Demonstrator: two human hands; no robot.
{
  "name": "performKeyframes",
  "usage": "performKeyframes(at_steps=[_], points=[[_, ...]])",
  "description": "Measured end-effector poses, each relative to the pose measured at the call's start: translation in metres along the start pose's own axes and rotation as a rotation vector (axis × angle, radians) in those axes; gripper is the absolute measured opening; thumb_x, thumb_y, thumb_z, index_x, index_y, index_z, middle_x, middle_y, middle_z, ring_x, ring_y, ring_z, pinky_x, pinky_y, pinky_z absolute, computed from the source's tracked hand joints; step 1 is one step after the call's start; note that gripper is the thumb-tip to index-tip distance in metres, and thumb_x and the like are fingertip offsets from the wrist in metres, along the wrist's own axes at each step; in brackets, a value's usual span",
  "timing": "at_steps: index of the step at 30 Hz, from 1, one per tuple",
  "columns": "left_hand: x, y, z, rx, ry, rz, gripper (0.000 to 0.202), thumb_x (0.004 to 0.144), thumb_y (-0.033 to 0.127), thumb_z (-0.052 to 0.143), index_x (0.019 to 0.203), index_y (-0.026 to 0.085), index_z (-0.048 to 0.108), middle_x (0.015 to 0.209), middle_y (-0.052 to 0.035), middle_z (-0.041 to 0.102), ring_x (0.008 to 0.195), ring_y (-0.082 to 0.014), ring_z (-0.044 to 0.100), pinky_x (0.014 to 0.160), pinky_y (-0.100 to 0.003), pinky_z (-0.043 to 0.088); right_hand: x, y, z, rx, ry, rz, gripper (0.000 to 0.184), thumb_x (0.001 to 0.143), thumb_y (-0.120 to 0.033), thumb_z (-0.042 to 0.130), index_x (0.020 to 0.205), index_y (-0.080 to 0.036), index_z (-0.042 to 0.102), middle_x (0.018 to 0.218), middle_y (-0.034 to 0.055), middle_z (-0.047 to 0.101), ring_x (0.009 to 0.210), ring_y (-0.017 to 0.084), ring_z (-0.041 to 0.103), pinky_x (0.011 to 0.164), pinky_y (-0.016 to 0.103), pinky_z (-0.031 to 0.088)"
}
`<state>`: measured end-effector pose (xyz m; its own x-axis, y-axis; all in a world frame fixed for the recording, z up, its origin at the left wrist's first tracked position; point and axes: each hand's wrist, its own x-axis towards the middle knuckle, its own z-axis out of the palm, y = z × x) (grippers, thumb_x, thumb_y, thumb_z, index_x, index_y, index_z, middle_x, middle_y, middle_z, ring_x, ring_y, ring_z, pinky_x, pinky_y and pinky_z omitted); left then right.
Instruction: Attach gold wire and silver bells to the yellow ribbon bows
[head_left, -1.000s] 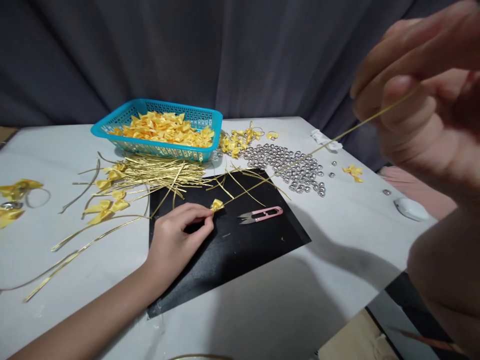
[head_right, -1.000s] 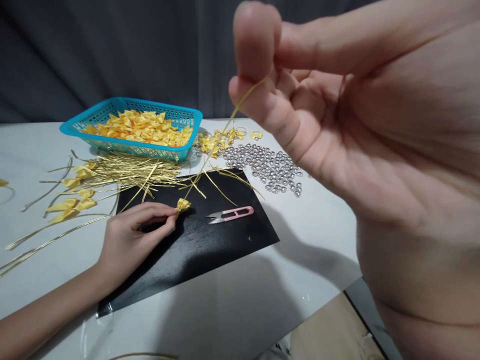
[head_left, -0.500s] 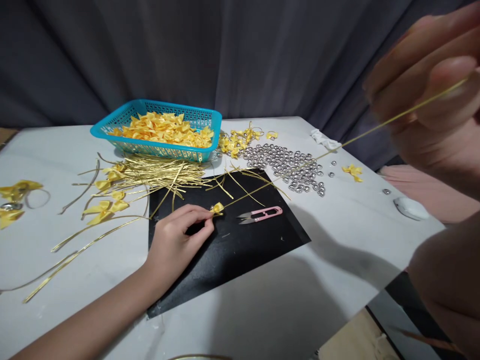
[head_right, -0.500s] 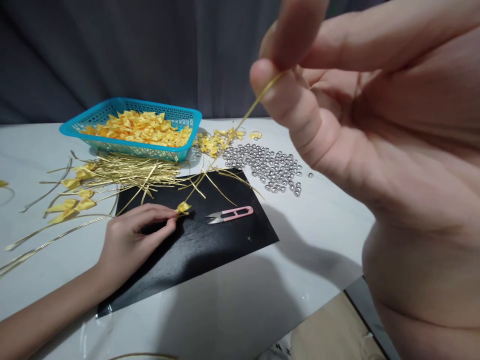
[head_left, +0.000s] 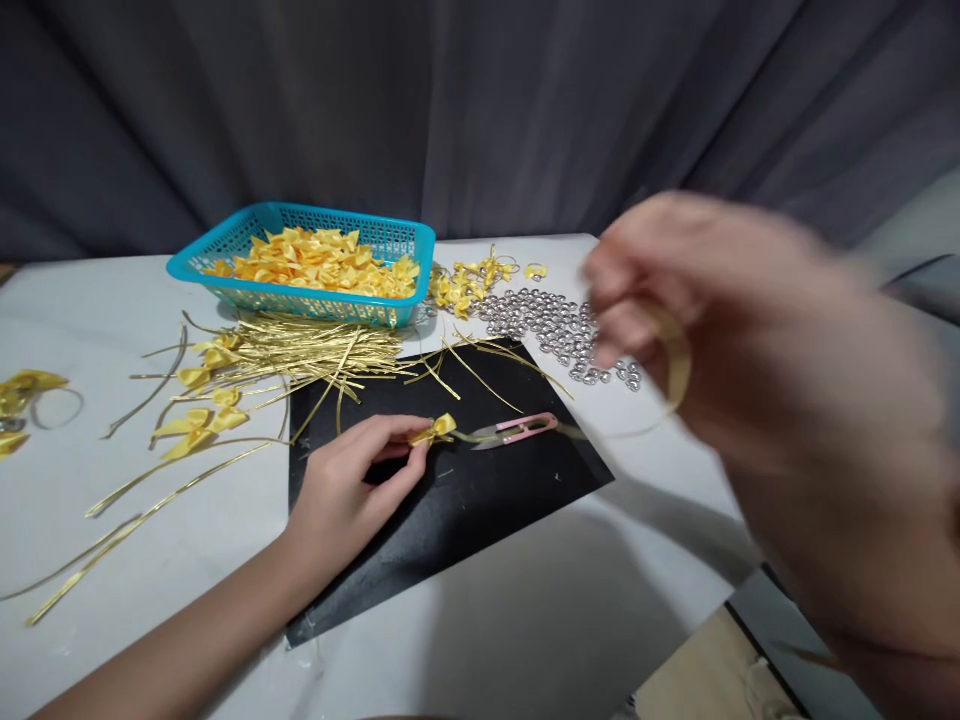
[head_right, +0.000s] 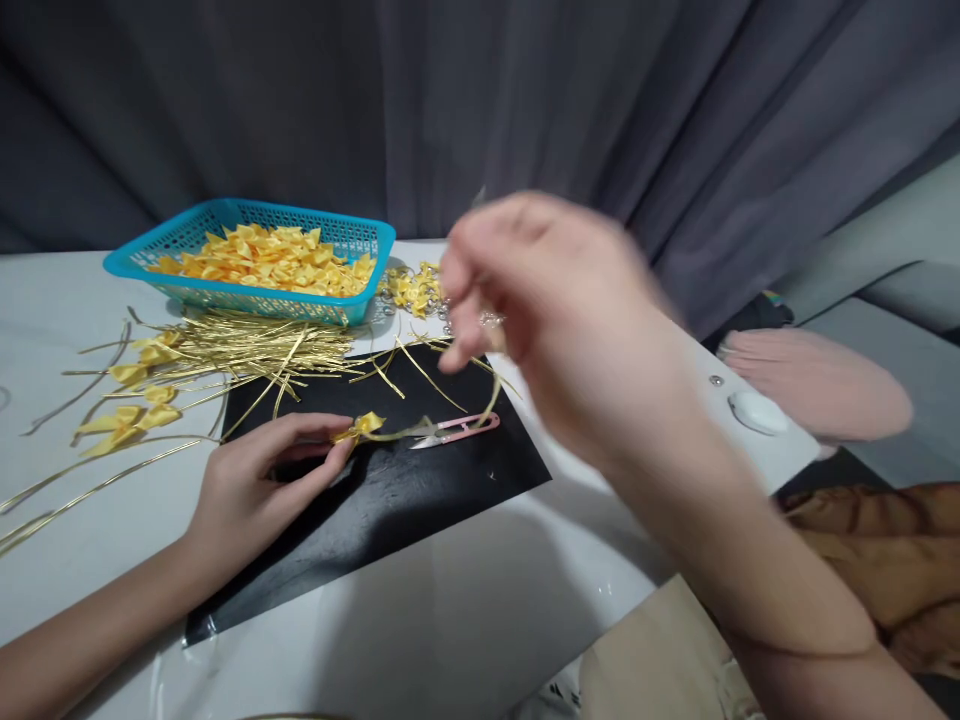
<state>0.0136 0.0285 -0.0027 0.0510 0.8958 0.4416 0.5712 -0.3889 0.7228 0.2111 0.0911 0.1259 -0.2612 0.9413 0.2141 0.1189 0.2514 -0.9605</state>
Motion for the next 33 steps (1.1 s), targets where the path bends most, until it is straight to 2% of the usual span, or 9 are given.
performKeyframes(at_steps=[2,4,6,8,11,19,25,29,33], points=[[-0.001,0.001,0.000,-0.067,0.008,-0.078,0.015,0.078,0.022,0.062,0.092,0.019,0.065,0.086,-0.0011,0.073,0.068,-0.0104,0.067,0.069,-0.019,0.057,-0.004,0.033,0.026,0.102,-0.064,0.187,0.019,0.092,-0.021,0.042,0.074,-0.017,0.041,0.065,-0.0039,0.051,0.040,0.003,0.043,0.039,0.017,0.040],[-0.001,0.004,0.000,-0.141,0.020,-0.164,0.013,0.076,0.024,0.064,0.089,0.020,0.065,0.084,-0.0006,0.072,0.067,-0.0102,0.067,0.067,-0.018,0.058,-0.008,0.068,0.047,0.063,-0.098,0.318,0.016,0.094,-0.028,0.037,0.081,-0.019,0.038,0.071,-0.0030,0.054,0.038,0.004,0.041,0.037,0.018,0.036],[-0.001,0.006,0.000,-0.214,0.031,-0.238,0.013,0.074,0.025,0.066,0.086,0.020,0.065,0.081,-0.0002,0.072,0.067,-0.0103,0.067,0.065,-0.017,0.058,-0.015,0.094,0.060,-0.061,-0.031,0.235,0.016,0.095,-0.031,0.034,0.084,-0.020,0.036,0.076,-0.0020,0.056,0.040,0.004,0.041,0.039,0.018,0.033],[-0.001,0.009,0.002,-0.267,0.032,-0.286,0.012,0.072,0.026,0.067,0.082,0.020,0.066,0.078,0.0002,0.071,0.065,-0.0102,0.067,0.062,-0.016,0.057,-0.022,0.106,0.067,-0.230,-0.010,0.123,0.014,0.095,-0.030,0.031,0.086,-0.020,0.035,0.071,-0.0015,0.055,0.049,0.008,0.047,0.048,0.020,0.036],[-0.002,0.012,0.005,-0.296,0.031,-0.331,0.012,0.069,0.026,0.069,0.079,0.020,0.066,0.074,0.0006,0.071,0.063,-0.0097,0.066,0.061,-0.014,0.056,-0.030,0.101,0.070,-0.409,-0.025,0.055,0.010,0.094,-0.027,0.029,0.090,-0.020,0.035,0.065,-0.0010,0.053,0.058,0.013,0.053,0.056,0.023,0.036],[-0.002,0.017,0.004,-0.363,0.018,-0.408,0.017,0.063,0.025,0.074,0.077,0.019,0.067,0.067,0.0000,0.071,0.057,-0.0108,0.066,0.056,-0.015,0.056,-0.021,0.087,0.069,-0.698,-0.073,0.072,0.013,0.095,-0.030,0.031,0.099,-0.019,0.038,0.067,0.0011,0.053,0.055,0.014,0.052,0.053,0.022,0.027],[0.007,0.015,0.003,-0.456,-0.048,-0.433,0.017,0.059,0.018,0.075,0.075,0.020,0.069,0.063,0.0013,0.069,0.055,-0.0094,0.064,0.052,-0.012,0.053,-0.013,0.095,0.062,-0.594,-0.055,-0.021,0.011,0.096,-0.027,0.031,0.096,-0.019,0.038,0.065,-0.0009,0.049,0.050,0.011,0.045,0.052,0.021,0.025],[0.011,0.012,-0.001,-0.468,-0.077,-0.457,0.011,0.058,0.019,0.076,0.069,0.020,0.071,0.061,0.0004,0.069,0.052,-0.0081,0.061,0.049,-0.011,0.051,-0.012,0.098,0.057,-0.434,-0.047,-0.078,0.008,0.095,-0.027,0.034,0.091,-0.020,0.037,0.067,-0.0017,0.051,0.051,0.010,0.046,0.053,0.021,0.028],[0.013,0.011,-0.002,-0.499,-0.059,-0.554,0.016,0.054,0.022,0.078,0.068,0.020,0.071,0.060,0.0012,0.068,0.051,-0.0065,0.059,0.050,-0.010,0.049,-0.005,0.099,0.042,-0.323,0.119,-0.066,0.011,0.097,-0.031,0.032,0.096,-0.021,0.036,0.060,-0.0032,0.048,0.051,0.011,0.047,0.054,0.023,0.033]])
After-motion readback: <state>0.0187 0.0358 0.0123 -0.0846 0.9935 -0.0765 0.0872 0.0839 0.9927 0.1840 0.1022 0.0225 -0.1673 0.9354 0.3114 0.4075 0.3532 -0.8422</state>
